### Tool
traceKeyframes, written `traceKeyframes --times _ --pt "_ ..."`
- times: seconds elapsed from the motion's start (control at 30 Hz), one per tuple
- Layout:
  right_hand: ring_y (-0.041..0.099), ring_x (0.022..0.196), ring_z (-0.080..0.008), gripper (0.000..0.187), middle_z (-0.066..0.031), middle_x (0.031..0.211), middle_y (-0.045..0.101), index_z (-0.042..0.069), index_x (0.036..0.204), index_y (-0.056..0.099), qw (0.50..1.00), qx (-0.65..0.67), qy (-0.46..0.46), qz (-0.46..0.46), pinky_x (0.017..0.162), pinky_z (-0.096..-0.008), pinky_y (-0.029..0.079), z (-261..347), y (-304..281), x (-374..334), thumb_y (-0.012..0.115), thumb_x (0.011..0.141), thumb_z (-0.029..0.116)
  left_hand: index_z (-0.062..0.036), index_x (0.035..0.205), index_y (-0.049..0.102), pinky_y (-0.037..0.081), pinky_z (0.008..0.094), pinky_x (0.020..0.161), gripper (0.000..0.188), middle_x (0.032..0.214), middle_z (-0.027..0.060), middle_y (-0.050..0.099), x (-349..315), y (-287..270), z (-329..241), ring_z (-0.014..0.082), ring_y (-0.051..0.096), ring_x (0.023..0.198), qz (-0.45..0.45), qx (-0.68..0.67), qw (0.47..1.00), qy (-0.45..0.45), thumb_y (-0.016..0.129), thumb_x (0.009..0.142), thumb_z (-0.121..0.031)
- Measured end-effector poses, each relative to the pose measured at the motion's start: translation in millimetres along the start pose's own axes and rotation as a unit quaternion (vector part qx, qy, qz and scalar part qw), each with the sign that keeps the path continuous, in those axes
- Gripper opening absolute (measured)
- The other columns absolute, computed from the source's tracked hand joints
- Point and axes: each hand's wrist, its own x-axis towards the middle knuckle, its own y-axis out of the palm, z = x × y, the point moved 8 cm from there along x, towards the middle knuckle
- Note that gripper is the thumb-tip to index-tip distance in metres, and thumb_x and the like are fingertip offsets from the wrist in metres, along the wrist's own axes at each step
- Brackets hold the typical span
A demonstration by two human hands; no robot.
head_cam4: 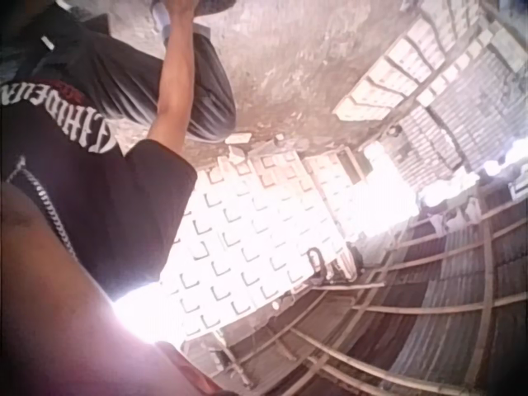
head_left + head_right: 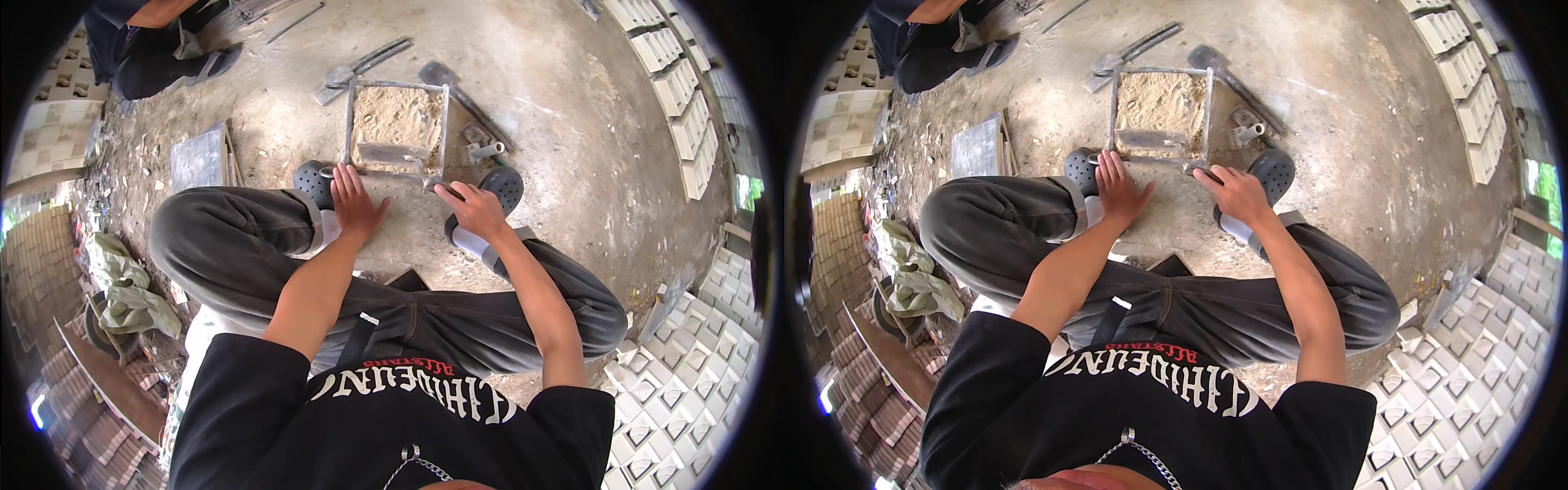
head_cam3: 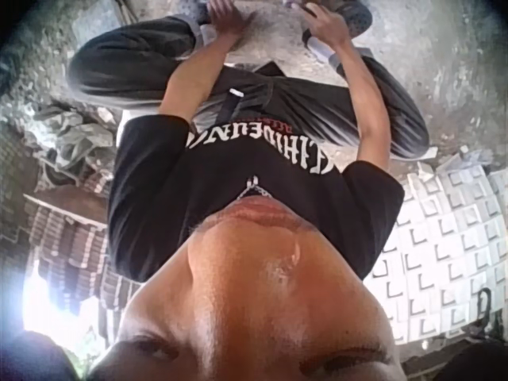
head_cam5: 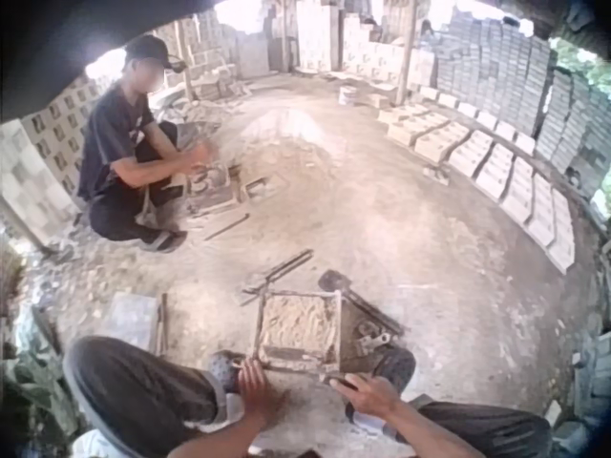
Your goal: The person cleans out the edges of a square mold containing a tile-like material using a small hand tool and then levels the material by hand.
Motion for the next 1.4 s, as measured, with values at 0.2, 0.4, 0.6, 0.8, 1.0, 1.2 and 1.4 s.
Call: traceKeyframes --times 0.2,0.4,0.6,0.8,1.0,1.2,1.4 --pt "0.066 0.082 -0.0230 0.060 -0.0052 0.104 0.060 0.024 0.130 0.058 1.000 0.003 0.013 -0.020 0.061 -0.0337 0.054 2.4 0.1 -3.4 0.064 0.074 0.004 0.0089 0.148 0.012 0.009 0.0466 0.119 0.111 0.157 0.0260 0.012 -0.1 -4.4 -12.5 0.0366 0.008 0.147 0.005 0.013 0.999 0.030 0.062 0.079 -0.062" --pt "0.066 0.078 -0.0228 0.047 -0.0058 0.098 0.061 0.016 0.127 0.062 0.989 0.022 0.101 -0.110 0.060 -0.0343 0.054 -1.4 -19.6 30.4 0.065 0.081 0.009 0.0007 0.149 0.023 0.015 0.0440 0.119 0.105 0.156 0.0187 0.022 9.0 -10.4 -56.5 0.0316 0.020 0.146 -0.021 -0.038 0.969 0.245 0.066 0.075 -0.059" --pt "0.064 0.074 -0.0230 0.042 -0.0035 0.092 0.059 0.015 0.127 0.062 0.979 0.028 0.148 -0.136 0.059 -0.0353 0.053 -6.3 -19.3 62.4 0.066 0.085 0.012 0.0049 0.147 0.025 0.017 0.0439 0.118 0.102 0.156 0.0187 0.023 25.4 -23.8 -33.9 0.0301 0.019 0.146 -0.055 -0.055 0.981 0.175 0.059 0.081 -0.064" --pt "0.064 0.075 -0.0236 0.040 -0.0027 0.091 0.059 0.017 0.126 0.063 0.967 0.031 0.205 -0.148 0.058 -0.0363 0.052 -12.8 3.4 68.0 0.065 0.086 0.015 0.0060 0.149 0.017 0.014 0.0439 0.119 0.104 0.157 0.0205 0.017 74.7 -19.5 -10.2 0.0320 0.014 0.147 -0.039 -0.001 0.991 0.126 0.046 0.086 -0.070" --pt "0.064 0.074 -0.0245 0.039 -0.0032 0.092 0.059 0.017 0.125 0.063 0.959 0.034 0.239 -0.149 0.057 -0.0376 0.052 -12.1 8.0 70.0 0.064 0.086 0.015 0.0051 0.150 0.016 0.009 0.0428 0.120 0.105 0.158 0.0180 0.018 115.4 -18.9 -7.7 0.0282 0.011 0.148 -0.020 0.024 0.992 0.126 0.038 0.086 -0.075" --pt "0.063 0.073 -0.0252 0.038 -0.0042 0.093 0.060 0.017 0.125 0.064 0.956 0.039 0.240 -0.165 0.058 -0.0372 0.052 -14.5 8.1 71.1 0.064 0.087 0.015 0.0008 0.151 0.019 0.008 0.0431 0.120 0.098 0.159 0.0133 0.020 118.2 -20.2 -10.6 0.0236 0.011 0.149 -0.002 0.042 0.990 0.133 0.036 0.088 -0.073" --pt "0.064 0.076 -0.0254 0.037 -0.0049 0.095 0.061 0.017 0.124 0.065 0.958 0.036 0.252 -0.130 0.060 -0.0367 0.052 -17.5 10.3 72.6 0.064 0.087 0.014 0.0023 0.150 0.022 0.009 0.0445 0.120 0.092 0.159 0.0150 0.017 120.8 -24.8 -10.2 0.0254 0.009 0.149 0.037 0.077 0.971 0.225 0.039 0.091 -0.067"
